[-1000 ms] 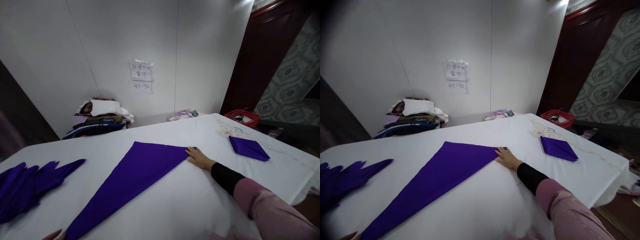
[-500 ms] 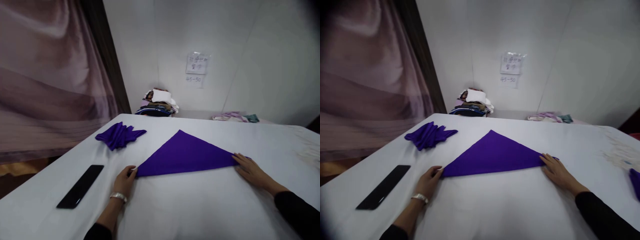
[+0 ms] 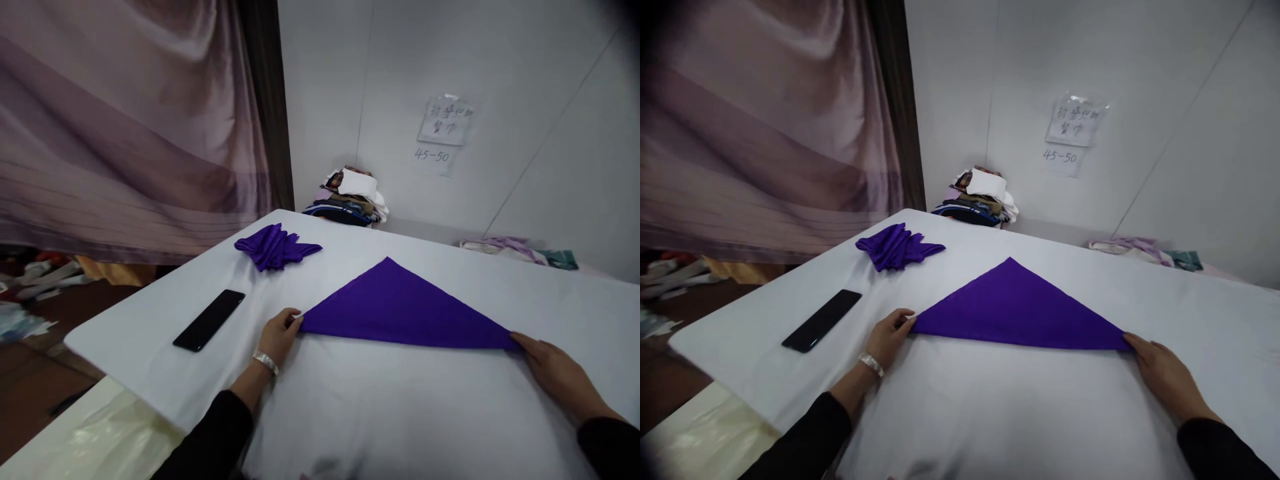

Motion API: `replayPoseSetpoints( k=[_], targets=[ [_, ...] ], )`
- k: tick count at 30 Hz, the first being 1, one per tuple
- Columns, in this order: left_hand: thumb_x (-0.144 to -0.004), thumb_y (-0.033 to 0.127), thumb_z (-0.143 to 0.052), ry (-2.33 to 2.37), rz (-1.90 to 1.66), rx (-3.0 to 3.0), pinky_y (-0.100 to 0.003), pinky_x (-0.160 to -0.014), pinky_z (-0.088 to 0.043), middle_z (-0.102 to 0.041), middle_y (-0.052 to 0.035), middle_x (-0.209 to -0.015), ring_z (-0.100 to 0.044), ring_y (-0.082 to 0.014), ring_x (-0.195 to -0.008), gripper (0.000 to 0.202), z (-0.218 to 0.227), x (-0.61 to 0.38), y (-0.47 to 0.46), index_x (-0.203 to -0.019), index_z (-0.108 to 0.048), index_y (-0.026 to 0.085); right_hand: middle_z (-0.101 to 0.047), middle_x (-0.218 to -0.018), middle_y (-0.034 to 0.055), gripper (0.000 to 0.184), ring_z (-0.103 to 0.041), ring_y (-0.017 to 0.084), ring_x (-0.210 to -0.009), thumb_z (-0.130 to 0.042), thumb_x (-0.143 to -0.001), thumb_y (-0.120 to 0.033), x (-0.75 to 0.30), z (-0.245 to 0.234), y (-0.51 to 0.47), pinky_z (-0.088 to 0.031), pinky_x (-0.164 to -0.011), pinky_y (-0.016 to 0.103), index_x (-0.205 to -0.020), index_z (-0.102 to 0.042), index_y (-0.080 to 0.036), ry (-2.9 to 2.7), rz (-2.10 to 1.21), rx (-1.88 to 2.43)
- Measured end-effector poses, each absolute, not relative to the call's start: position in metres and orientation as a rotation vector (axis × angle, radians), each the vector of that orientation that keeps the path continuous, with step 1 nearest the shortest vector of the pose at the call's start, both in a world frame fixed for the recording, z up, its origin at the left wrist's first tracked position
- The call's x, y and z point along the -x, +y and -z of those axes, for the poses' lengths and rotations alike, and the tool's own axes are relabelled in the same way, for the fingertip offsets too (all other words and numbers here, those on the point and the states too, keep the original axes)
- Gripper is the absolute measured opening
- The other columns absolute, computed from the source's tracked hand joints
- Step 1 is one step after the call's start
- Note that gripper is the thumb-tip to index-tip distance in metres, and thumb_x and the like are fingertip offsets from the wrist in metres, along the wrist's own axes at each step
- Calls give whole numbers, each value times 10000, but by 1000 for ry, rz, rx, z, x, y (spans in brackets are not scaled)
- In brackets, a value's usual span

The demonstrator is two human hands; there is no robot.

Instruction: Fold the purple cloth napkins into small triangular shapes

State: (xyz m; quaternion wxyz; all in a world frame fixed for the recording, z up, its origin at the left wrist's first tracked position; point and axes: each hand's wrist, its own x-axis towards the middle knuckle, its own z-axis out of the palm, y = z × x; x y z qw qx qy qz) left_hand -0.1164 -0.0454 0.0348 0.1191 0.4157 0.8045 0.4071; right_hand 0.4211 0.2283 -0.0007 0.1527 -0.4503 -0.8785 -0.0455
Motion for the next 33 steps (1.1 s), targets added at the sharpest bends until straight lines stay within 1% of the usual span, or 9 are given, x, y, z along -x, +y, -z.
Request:
replayPoseSetpoints(
  k=[5, 9, 12, 13, 15, 18, 22, 25, 33],
  targets=[
    [-802, 404, -484, 2243, -1035, -1382, -295, -671, -449, -621, 20, -691, -583, -166, -673, 241, -34, 88, -73, -907, -612, 229, -654, -1070, 125, 550, -625, 335, -919, -401, -744, -324, -486, 24, 233, -446, -811, 523, -1285, -426, -423, -2443, 183, 1157],
    [-803, 383, -512, 2246, -969, -1550, -358, -771, -450, -655, -27, -819, -590, -213, -818, 226, -29, 71, -95, -934, -634, 246, -654, -1073, 104, 587, -588, 353, -990, -437, -721, -323, -519, 43, 229, -412, -788, 559, -1274, -392, -516, -2477, 114, 1126],
    [-815, 391, -503, 2241, -973, -1567, -378, -784, -458, -658, -32, -843, -592, -218, -832, 247, -26, 68, -102, -973, -627, 246, -623, -1137, 130, 580, -531, 352, -1091, -416, -715, -304, -490, 24, 218, -413, -801, 579, -1279, -426, -439, -2467, 141, 1169],
    [-819, 389, -498, 2244, -976, -1565, -383, -789, -460, -659, -30, -842, -594, -217, -833, 253, -25, 68, -103, -986, -623, 245, -605, -1171, 132, 550, -506, 336, -1133, -404, -728, -298, -469, 12, 212, -404, -872, 560, -1270, -461, -380, -2482, 100, 1189],
    [-823, 385, -496, 2248, -987, -1567, -389, -804, -463, -661, -30, -867, -596, -217, -850, 266, -25, 68, -102, -1015, -617, 245, -581, -1217, 121, 468, -459, 285, -1203, -374, -772, -305, -414, -18, 199, -372, -998, 470, -1207, -544, -274, -2481, -52, 1191],
    [-819, 379, -510, 2242, -1016, -1568, -389, -824, -470, -664, -36, -949, -597, -217, -899, 289, -24, 66, -99, -1054, -609, 243, -582, -1229, 71, 418, -509, 244, -1164, -349, -838, -347, -319, -55, 176, -375, -1022, 422, -1163, -580, -224, -2533, -359, 1109],
    [-822, 343, -510, 2196, -1056, -1583, -395, -843, -475, -667, -38, -1006, -596, -214, -937, 281, -22, 60, -96, -1065, -604, 240, -614, -1188, 29, 365, -521, 187, -1146, -371, -870, -299, -208, -70, 153, -383, -1010, 362, -1141, -605, -228, -2693, -568, 714],
    [-824, 300, -504, 2170, -1115, -1626, -394, -831, -486, -671, -40, -1005, -601, -208, -931, 263, -20, 57, -96, -1055, -608, 233, -613, -1187, 2, 357, -491, 170, -1173, -371, -875, -221, -149, -66, 147, -368, -1012, 369, -1144, -603, -249, -2837, -617, 481],
    [-827, 210, -498, 2111, -1265, -1807, -351, -774, -514, -677, -9, -955, -621, -178, -874, 276, -18, 59, -96, -1087, -577, 255, -660, -1046, 35, 428, -566, 170, -991, -451, -764, -42, -98, -64, 152, -432, -885, 333, -1096, -634, -241, -2934, -669, 88]
  ],
)
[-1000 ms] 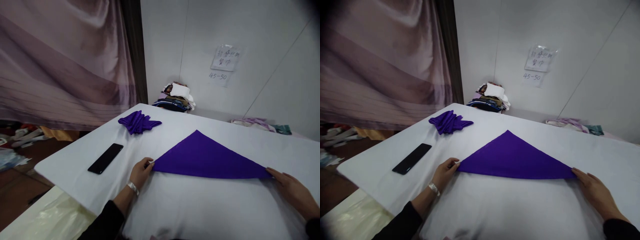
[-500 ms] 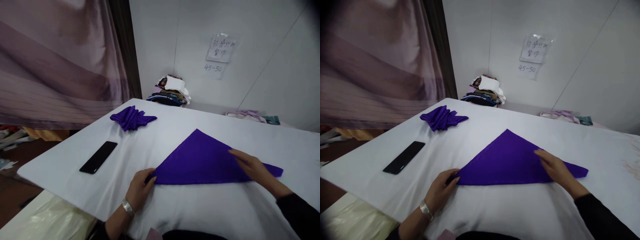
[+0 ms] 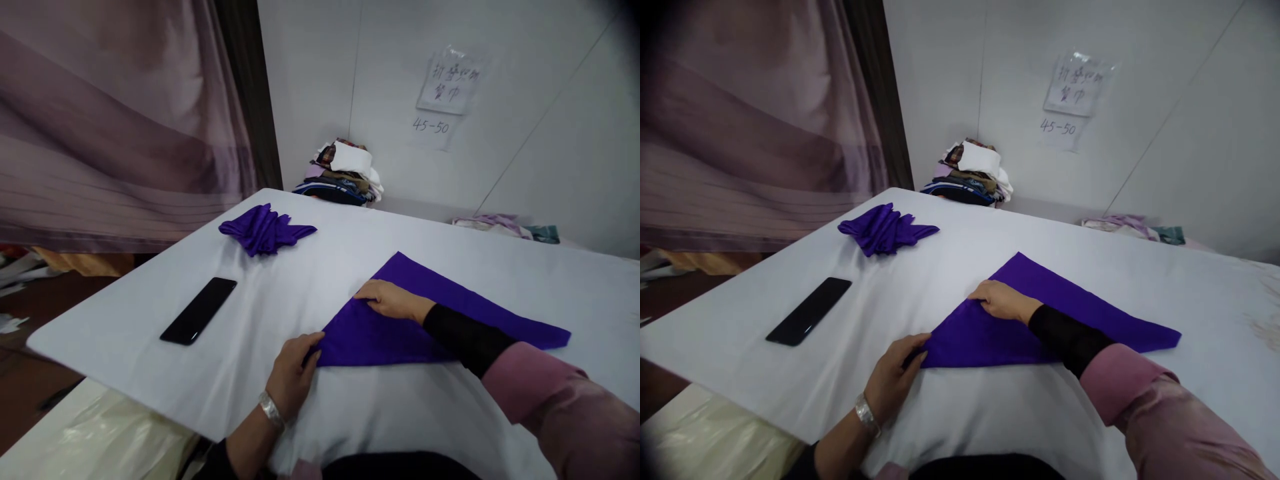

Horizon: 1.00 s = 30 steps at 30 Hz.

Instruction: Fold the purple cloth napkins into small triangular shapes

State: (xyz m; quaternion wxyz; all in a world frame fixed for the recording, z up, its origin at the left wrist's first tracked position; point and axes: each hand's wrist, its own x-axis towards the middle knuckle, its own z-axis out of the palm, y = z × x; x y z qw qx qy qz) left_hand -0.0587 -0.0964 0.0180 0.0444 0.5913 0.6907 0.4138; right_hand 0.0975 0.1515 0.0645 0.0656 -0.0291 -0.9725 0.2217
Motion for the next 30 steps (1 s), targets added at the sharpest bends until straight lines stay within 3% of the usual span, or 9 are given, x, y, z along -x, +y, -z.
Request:
replayPoseSetpoints(
  k=[6, 14, 21, 30],
  targets=[
    [-837, 162, -482, 2038, -1303, -1882, -321, -761, -512, -677, 4, -958, -623, -155, -863, 331, -24, 58, -96, -1147, -534, 266, -650, -998, 54, 417, -537, 179, -951, -492, -721, -35, -94, -69, 155, -401, -884, 345, -1080, -627, -201, -3025, -577, -9],
    [-838, 149, -469, 2048, -1277, -1860, -326, -758, -507, -677, -6, -954, -622, -161, -856, 339, -24, 58, -98, -1155, -523, 254, -590, -800, 41, 127, -506, 173, -848, -517, -753, -85, -83, -74, 163, -385, -822, 320, -752, -594, -185, -3095, -493, -40],
    [-838, 231, -483, 2162, -1199, -1738, -317, -718, -517, -670, -10, -888, -626, -169, -803, 295, -26, 58, -100, -1122, -561, 248, -585, -774, 39, 149, -504, 157, -761, -424, -849, -116, -80, -69, 164, -376, -772, 303, -788, -541, -186, -3096, -449, 152],
    [-860, 286, -469, 2272, -1148, -1739, -311, -685, -511, -663, 5, -762, -616, -155, -693, 272, -27, 60, -98, -1105, -569, 225, -608, -817, 52, 195, -523, 168, -807, -396, -893, -163, -74, -55, 162, -361, -819, 332, -803, -568, -182, -3000, -366, 119]
  ],
)
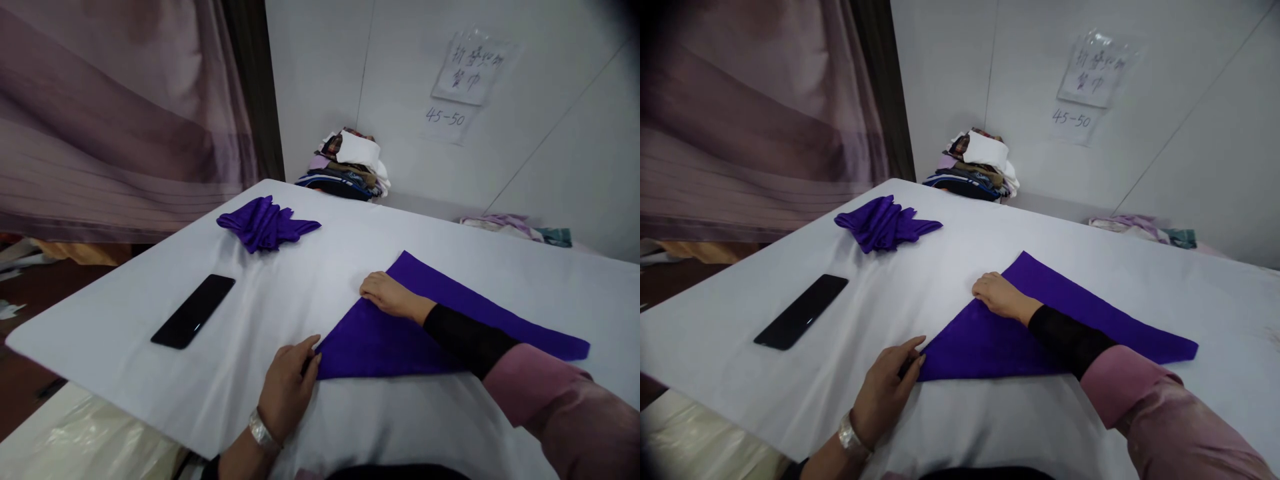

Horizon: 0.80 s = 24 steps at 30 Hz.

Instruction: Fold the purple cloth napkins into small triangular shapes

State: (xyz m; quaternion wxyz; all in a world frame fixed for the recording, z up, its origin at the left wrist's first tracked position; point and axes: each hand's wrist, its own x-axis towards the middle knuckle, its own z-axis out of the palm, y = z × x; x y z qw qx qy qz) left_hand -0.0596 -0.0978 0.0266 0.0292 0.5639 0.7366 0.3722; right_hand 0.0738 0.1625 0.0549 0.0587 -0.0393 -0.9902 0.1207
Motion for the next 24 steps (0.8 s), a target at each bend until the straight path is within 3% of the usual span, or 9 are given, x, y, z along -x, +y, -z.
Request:
replayPoseSetpoints(
  k=[6, 14, 24],
  targets=[
    [-857, 253, -455, 2280, -1146, -1791, -318, -686, -508, -667, 12, -752, -620, -152, -664, 275, -24, 60, -96, -1110, -558, 220, -618, -881, 63, 142, -531, 173, -861, -450, -882, -202, -79, -58, 161, -381, -850, 352, -906, -589, -187, -2930, -497, 51],
    [-861, 219, -434, 2229, -1181, -1758, -317, -704, -507, -661, -1, -826, -621, -157, -735, 320, -25, 61, -98, -1169, -519, 243, -617, -930, 65, 241, -518, 181, -914, -525, -764, -108, -84, -67, 152, -386, -866, 351, -980, -603, -178, -2994, -605, -69],
    [-855, 205, -450, 2240, -1202, -1799, -312, -706, -505, -660, 2, -830, -618, -151, -733, 320, -25, 61, -99, -1167, -518, 231, -565, -777, 22, 121, -485, 156, -786, -489, -797, -98, -79, -65, 151, -370, -787, 308, -747, -547, -192, -3065, -569, -47]
  ],
)
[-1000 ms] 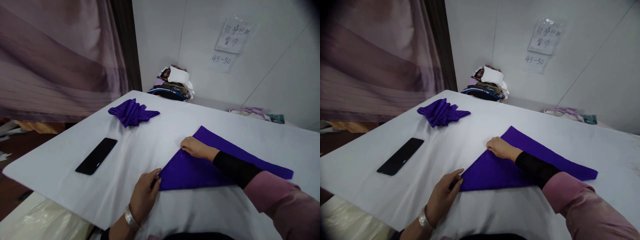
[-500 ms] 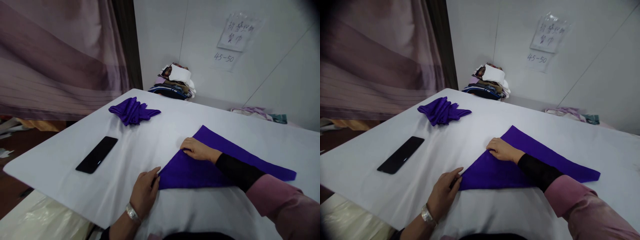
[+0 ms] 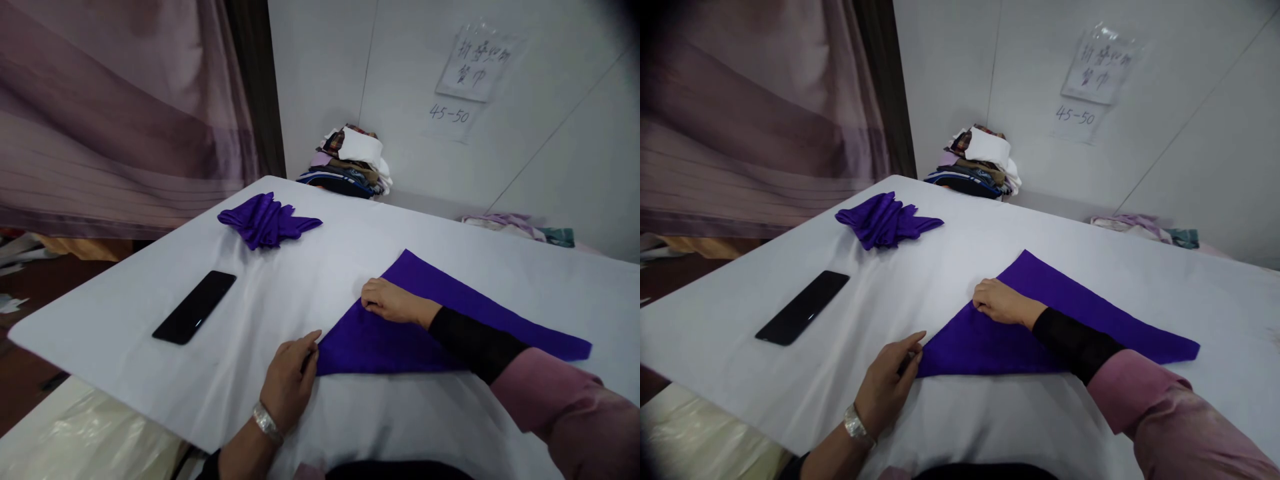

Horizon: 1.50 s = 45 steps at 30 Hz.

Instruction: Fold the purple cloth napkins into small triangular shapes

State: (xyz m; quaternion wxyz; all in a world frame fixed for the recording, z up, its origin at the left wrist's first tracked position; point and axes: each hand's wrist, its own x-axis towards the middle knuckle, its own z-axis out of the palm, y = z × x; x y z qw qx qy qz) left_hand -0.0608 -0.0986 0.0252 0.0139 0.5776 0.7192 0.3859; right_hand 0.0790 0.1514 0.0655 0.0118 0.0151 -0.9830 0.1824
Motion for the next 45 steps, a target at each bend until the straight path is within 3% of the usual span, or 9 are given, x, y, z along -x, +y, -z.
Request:
replayPoseSetpoints(
  k=[7, 24, 30, 38, 45],
  targets=[
    [-858, 206, -430, 2286, -1153, -1811, -305, -692, -502, -663, 8, -811, -621, -146, -697, 308, -26, 62, -98, -1152, -519, 229, -584, -825, 40, 138, -501, 162, -825, -424, -874, -139, -79, -64, 149, -361, -831, 327, -824, -544, -185, -3009, -542, 58],
    [-849, 145, -389, 2299, -1075, -1887, -325, -698, -493, -658, -25, -842, -623, -164, -727, 316, -23, 64, -95, -1129, -524, 201, -614, -862, 71, 164, -509, 193, -872, -436, -910, -234, -71, -34, 147, -366, -834, 356, -925, -589, -178, -2863, -414, 172],
    [-848, 114, -381, 2290, -1062, -1870, -340, -709, -485, -643, -40, -864, -610, -173, -760, 326, -23, 63, -96, -1134, -511, 201, -616, -1000, 106, 218, -513, 214, -976, -499, -889, -325, -73, -24, 152, -384, -875, 391, -1010, -591, -168, -2767, -387, 268],
    [-834, 98, -387, 2300, -1069, -1875, -337, -697, -484, -640, -37, -860, -609, -174, -759, 336, -20, 63, -95, -1127, -512, 204, -445, -1359, 129, 472, -323, 263, -1292, -453, -896, -431, -97, -53, 118, -263, -1032, 519, -1317, -429, -217, -2807, -473, 341],
    [-837, 101, -377, 2297, -1057, -1896, -333, -687, -484, -638, -40, -851, -612, -177, -757, 332, -20, 64, -94, -1123, -514, 201, -210, -1486, 116, 719, -123, 265, -1370, -449, -848, -564, -128, -53, 40, -79, -1102, 507, -1432, -226, -210, -3088, -662, 230]
  ],
)
